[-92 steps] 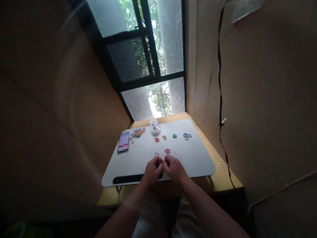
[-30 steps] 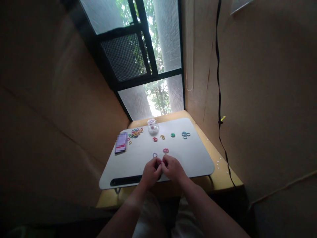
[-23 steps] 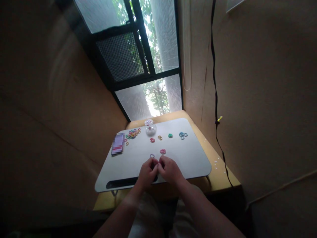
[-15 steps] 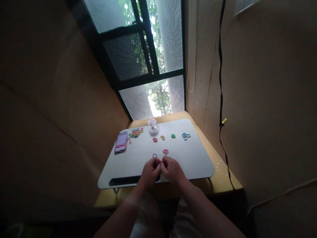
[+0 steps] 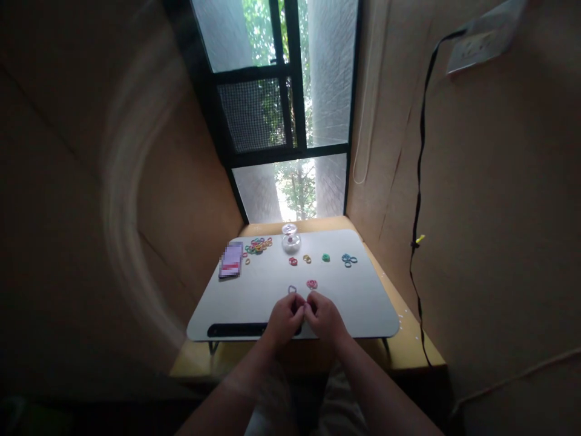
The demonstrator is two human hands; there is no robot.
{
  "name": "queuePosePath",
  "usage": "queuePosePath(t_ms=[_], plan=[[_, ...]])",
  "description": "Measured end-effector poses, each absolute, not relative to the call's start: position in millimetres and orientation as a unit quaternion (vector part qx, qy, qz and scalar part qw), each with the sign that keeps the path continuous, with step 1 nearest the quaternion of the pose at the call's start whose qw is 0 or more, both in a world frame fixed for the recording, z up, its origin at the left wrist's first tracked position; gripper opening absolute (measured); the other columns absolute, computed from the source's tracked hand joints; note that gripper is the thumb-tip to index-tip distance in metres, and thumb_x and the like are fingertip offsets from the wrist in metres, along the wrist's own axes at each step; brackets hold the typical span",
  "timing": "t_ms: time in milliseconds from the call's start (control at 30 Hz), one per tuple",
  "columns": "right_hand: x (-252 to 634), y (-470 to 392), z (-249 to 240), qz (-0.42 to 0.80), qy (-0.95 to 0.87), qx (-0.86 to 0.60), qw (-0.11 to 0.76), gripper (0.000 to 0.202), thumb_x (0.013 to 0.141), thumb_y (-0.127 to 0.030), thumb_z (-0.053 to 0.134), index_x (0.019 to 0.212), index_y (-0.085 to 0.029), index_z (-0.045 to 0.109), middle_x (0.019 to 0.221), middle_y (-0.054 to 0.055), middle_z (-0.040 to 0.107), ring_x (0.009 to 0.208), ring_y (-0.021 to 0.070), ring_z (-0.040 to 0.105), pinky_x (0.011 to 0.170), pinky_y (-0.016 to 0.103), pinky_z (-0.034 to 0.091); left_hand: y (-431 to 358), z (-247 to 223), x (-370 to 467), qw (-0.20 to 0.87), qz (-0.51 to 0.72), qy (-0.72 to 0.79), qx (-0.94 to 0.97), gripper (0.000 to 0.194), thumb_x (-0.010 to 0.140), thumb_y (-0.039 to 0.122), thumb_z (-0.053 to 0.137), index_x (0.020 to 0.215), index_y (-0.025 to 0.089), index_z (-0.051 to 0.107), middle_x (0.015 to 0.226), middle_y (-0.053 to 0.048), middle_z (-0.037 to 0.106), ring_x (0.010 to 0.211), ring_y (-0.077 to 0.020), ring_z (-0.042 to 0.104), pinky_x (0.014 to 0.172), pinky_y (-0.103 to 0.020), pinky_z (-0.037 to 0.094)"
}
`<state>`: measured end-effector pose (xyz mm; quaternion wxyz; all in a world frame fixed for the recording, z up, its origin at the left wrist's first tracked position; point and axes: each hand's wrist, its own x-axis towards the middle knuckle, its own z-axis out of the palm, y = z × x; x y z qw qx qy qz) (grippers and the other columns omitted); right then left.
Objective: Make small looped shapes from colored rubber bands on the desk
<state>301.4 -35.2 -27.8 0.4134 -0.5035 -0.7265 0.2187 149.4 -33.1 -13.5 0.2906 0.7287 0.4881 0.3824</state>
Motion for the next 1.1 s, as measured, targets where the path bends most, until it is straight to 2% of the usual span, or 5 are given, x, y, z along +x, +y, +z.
queuePosePath(t_ms=[1100], plan=[[300.9,-36.2,-30.1,0.222,-0.724,-0.500,0.420,0.013,0.084,-0.023,0.048,0.072,-0.021,0.046,0.062,-0.004,0.050,0.058,0.0129,0.047,0.056,0.024,0.034,-35.1,-14.7,149.6,0.296,0.379,0.494,0.725,0.006,0.081,0.022,0.055,0.079,0.018,0.060,0.067,0.001,0.061,0.060,-0.0122,0.052,0.059,-0.024,0.036]])
